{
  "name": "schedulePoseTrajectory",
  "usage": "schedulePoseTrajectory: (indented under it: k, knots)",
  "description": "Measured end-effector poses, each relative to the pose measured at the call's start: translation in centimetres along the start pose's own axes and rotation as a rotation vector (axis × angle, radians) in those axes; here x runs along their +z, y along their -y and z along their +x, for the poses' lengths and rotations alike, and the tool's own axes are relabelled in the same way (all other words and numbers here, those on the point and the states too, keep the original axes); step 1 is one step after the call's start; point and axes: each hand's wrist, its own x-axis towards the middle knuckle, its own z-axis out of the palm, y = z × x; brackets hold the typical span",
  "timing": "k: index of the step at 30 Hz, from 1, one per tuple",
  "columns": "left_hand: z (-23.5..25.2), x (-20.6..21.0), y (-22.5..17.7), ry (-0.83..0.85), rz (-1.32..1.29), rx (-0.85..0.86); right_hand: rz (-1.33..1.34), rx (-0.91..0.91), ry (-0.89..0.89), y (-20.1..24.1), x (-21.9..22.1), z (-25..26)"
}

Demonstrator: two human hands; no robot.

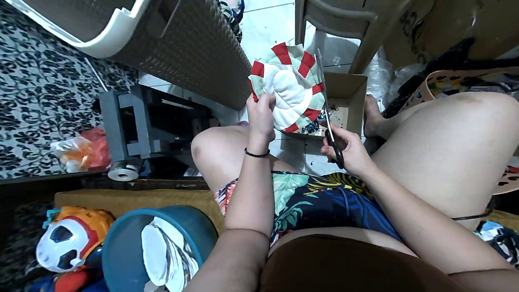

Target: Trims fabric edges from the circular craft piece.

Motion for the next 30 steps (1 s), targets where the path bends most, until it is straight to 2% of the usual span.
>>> schedulePoseTrajectory:
  k: [15,25,30]
  knots:
    - [0.1,-0.2,-0.2,-0.022,0.009,0.005,0.018,-0.035,-0.063,-0.4,0.0,-0.1]
    - [1.0,-1.5,-0.6,-0.032,0.076,-0.013,-0.020,0.007,-0.034,-0.4,0.1,-0.7]
    - [1.1,-1.4,-0.4,-0.030,0.058,-0.024,0.091,0.046,0.132,-0.3,-0.2,-0.3]
